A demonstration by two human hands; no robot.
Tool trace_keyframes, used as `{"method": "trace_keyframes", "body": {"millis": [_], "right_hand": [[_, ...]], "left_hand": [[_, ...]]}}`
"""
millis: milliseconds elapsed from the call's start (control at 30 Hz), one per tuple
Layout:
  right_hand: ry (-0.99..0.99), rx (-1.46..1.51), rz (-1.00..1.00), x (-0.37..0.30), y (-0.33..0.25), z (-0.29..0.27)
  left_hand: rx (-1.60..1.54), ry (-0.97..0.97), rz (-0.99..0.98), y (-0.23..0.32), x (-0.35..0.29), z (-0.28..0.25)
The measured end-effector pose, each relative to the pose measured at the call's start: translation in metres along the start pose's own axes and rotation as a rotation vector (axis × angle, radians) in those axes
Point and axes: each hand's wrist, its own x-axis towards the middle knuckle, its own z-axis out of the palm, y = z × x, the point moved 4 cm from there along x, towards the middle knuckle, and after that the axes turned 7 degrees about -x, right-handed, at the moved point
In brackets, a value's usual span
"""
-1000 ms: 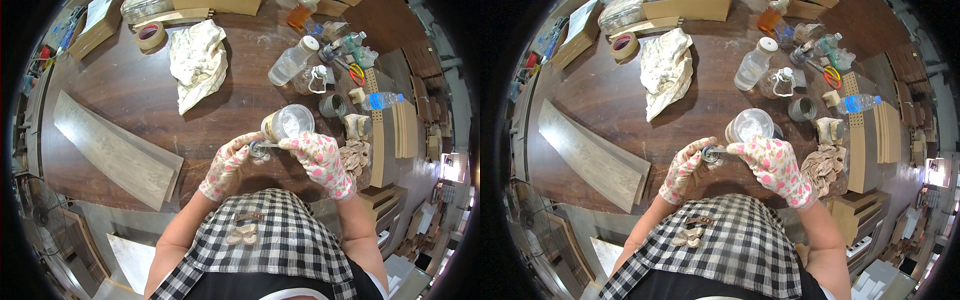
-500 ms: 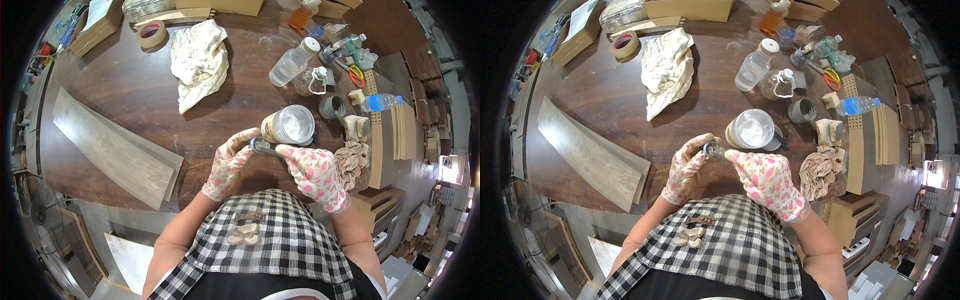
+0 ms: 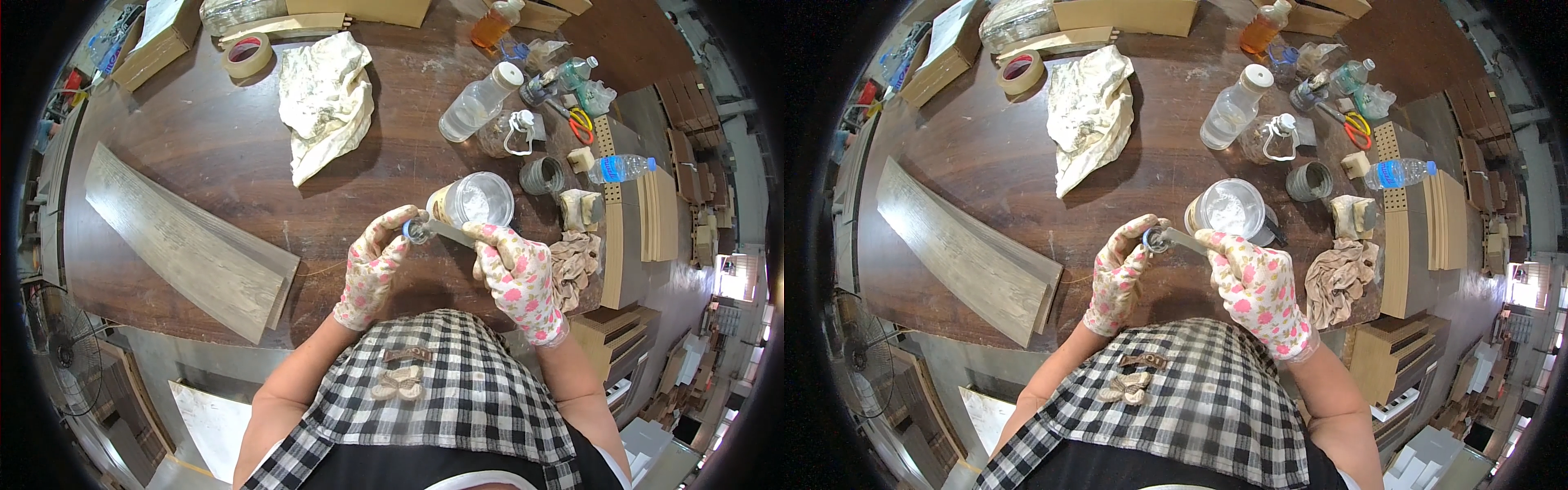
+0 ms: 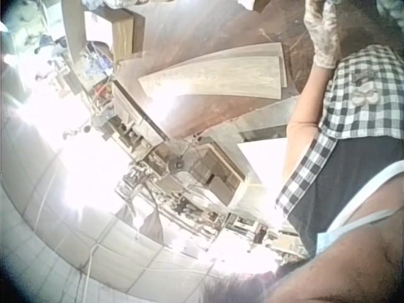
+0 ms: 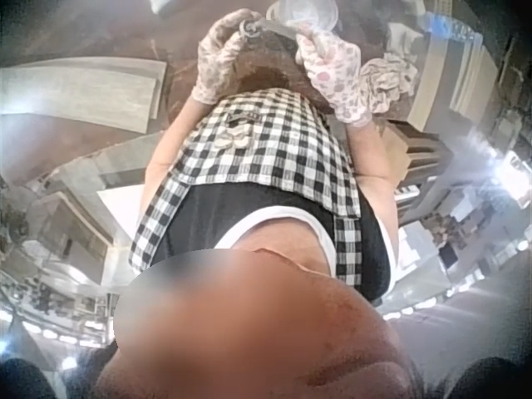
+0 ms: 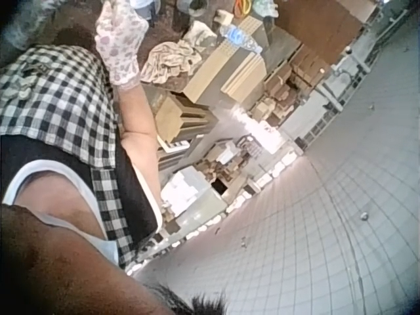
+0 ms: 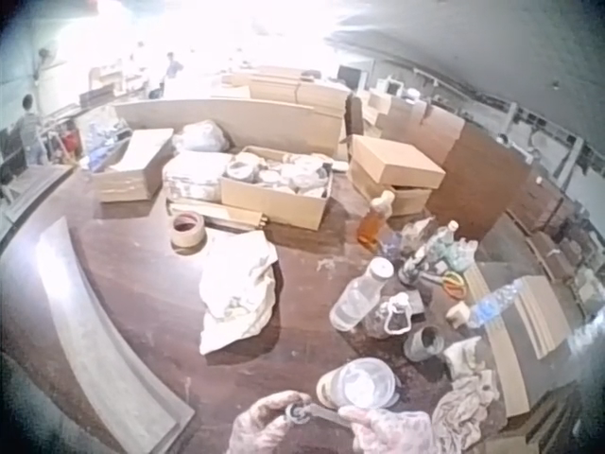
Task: The person uses a spatula to scoop a white substance from a container and apply it to the inside of a blue cap held in the other hand.
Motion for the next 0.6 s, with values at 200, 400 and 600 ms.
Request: {"method": "trace_keyframes", "body": {"millis": [200, 400, 600], "right_hand": [[0.087, -0.278, -0.399, -0.001, -0.006, 0.003], [0.067, -0.384, -0.519, -0.001, -0.003, 0.007], [0.099, -0.352, -0.547, 0.001, -0.002, -0.002]], "left_hand": [[-0.170, -0.003, -0.087, -0.003, 0.001, 0.002], [-0.249, 0.009, -0.139, -0.009, 0.001, -0.001], [-0.274, -0.009, -0.144, -0.007, 0.001, -0.002]]}}
